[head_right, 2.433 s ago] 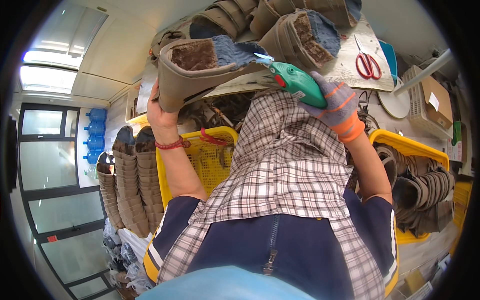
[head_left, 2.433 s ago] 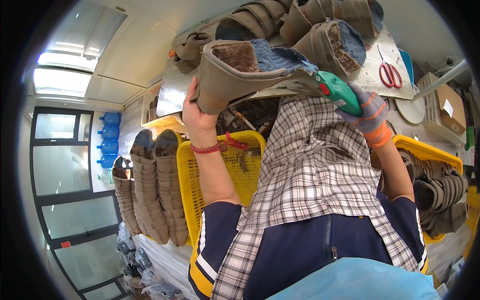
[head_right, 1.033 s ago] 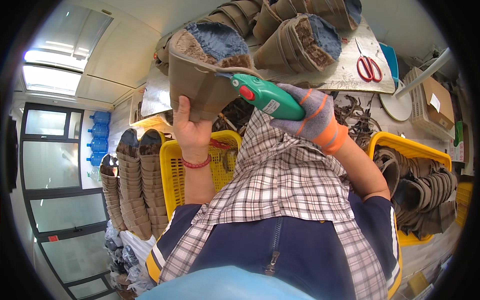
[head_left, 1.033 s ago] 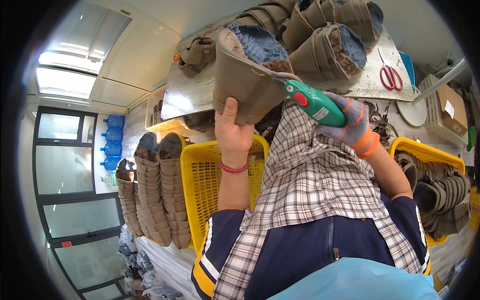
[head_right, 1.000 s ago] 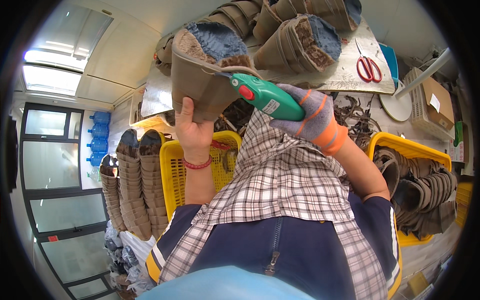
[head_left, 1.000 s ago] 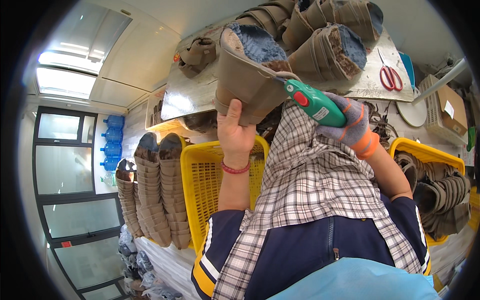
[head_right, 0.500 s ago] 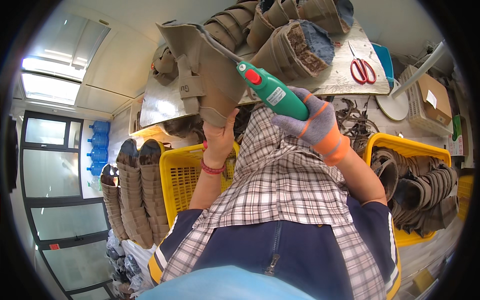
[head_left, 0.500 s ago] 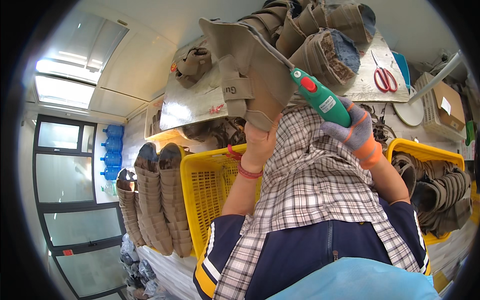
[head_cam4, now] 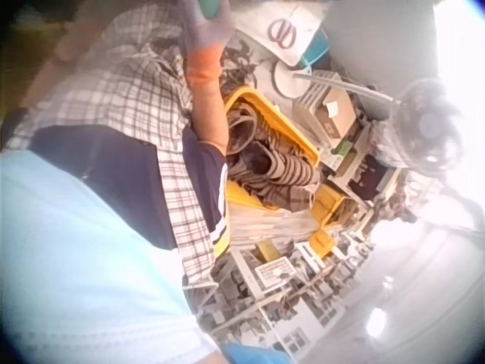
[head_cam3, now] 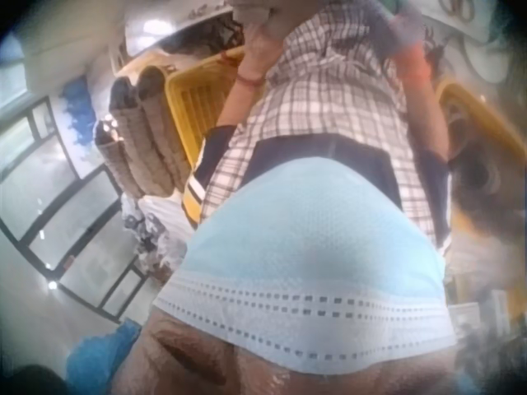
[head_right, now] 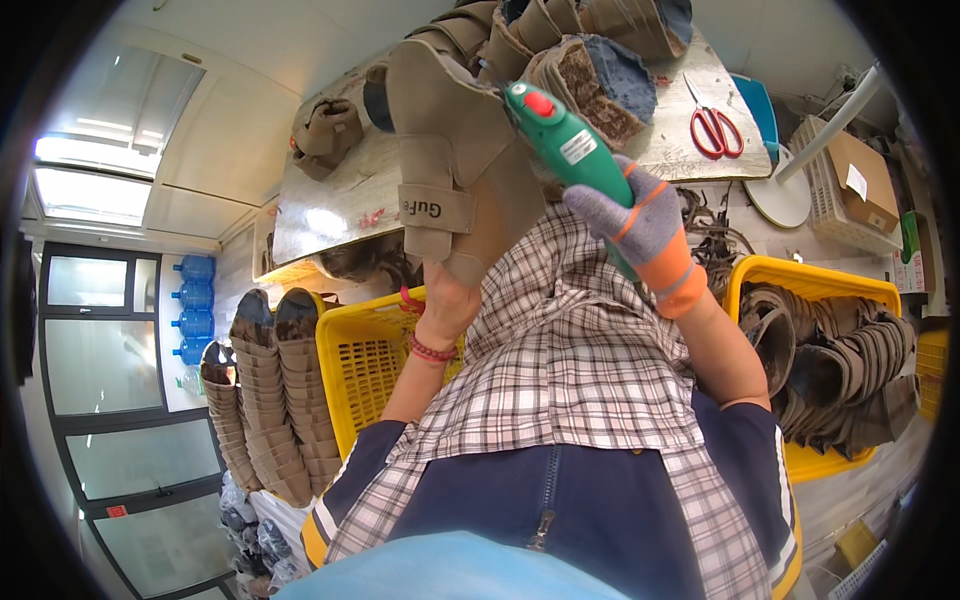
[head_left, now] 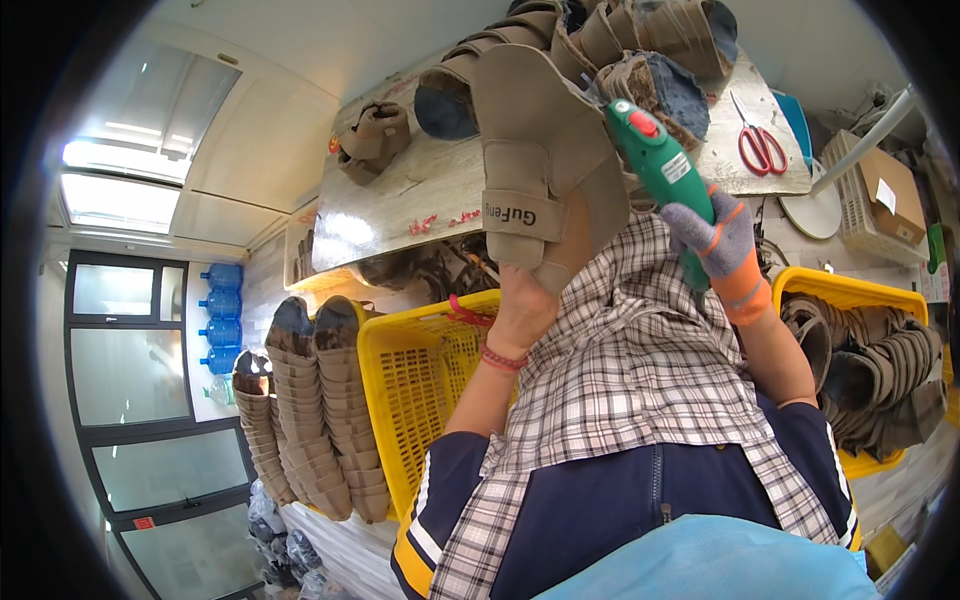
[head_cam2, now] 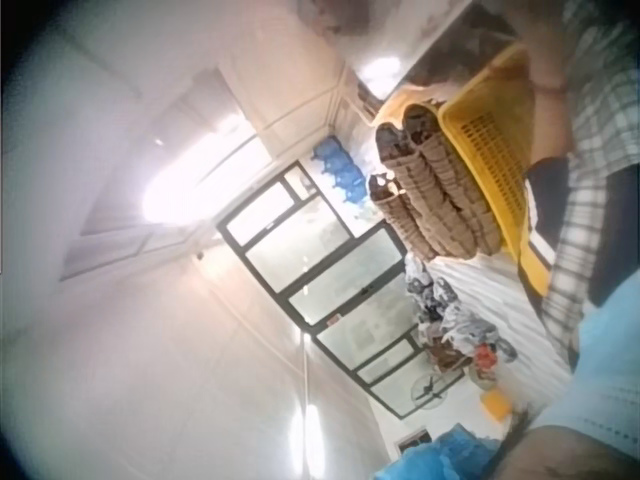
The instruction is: The person uses a green electric trimmer to trim the edges of beige shoe uppers. They pick up each upper from a yellow basket, trim the edges, and place the finished pieces on a nearby table.
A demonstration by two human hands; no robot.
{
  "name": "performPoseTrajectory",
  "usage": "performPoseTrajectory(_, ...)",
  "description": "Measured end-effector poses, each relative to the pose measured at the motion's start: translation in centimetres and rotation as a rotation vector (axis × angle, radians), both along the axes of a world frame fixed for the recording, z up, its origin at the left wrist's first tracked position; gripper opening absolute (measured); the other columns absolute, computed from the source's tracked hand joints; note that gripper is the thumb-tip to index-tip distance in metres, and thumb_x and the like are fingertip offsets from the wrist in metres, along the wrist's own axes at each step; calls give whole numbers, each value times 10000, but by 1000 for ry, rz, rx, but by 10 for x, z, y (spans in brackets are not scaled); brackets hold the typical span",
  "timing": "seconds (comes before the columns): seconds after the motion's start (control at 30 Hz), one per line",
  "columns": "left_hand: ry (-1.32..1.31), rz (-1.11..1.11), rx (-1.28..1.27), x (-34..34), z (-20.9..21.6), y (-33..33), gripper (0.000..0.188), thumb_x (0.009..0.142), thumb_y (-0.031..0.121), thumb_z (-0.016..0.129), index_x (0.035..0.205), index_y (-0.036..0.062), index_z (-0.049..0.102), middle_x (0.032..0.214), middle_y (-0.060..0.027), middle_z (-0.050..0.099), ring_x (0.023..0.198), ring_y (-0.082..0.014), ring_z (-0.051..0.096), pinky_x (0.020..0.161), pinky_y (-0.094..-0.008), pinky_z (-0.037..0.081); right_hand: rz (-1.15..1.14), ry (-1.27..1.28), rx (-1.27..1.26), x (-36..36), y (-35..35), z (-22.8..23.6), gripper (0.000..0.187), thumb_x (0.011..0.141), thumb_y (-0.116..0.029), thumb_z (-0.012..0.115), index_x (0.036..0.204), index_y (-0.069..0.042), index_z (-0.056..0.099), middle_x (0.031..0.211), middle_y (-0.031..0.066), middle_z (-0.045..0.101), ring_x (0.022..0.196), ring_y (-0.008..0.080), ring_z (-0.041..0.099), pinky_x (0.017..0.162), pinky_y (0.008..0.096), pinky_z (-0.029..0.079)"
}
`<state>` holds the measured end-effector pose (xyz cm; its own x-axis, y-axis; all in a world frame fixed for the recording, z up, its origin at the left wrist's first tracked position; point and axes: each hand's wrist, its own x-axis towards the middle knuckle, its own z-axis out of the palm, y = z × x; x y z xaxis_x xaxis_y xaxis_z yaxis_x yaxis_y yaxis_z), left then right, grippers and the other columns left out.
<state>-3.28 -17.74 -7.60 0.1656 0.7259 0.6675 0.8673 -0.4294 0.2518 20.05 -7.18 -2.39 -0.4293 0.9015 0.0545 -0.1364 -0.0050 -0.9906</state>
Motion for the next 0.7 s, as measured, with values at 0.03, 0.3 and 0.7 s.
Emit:
performPoseTrajectory(0.03,-29,-27,19,-2,0,-1,415,748,-84,555,1161,-69,577,1211,-237,543,1134,-424,496,987,-441,386,-39,16,-19,0,2,0,391,799,-274,757,1028,1,602,731,-2,587,568,47,505,518,194,410)
performPoseTrajectory(0.3,258,563,-202,-114,5,-7,233,753,50,665,967,-32,623,1037,-220,548,978,-384,509,877,-454,408,-268,-119,116,39,21,-22,284,883,-258,643,979,2,581,653,12,549,556,78,492,519,218,375)
performPoseTrajectory(0.7,-921,291,-235,-84,-73,137,262,837,201,686,991,3,610,939,-69,609,936,-169,566,875,-293,422,-339,-101,65,72,17,-53,222,881,-213,655,937,-10,586,666,5,539,561,75,481,525,218,367)
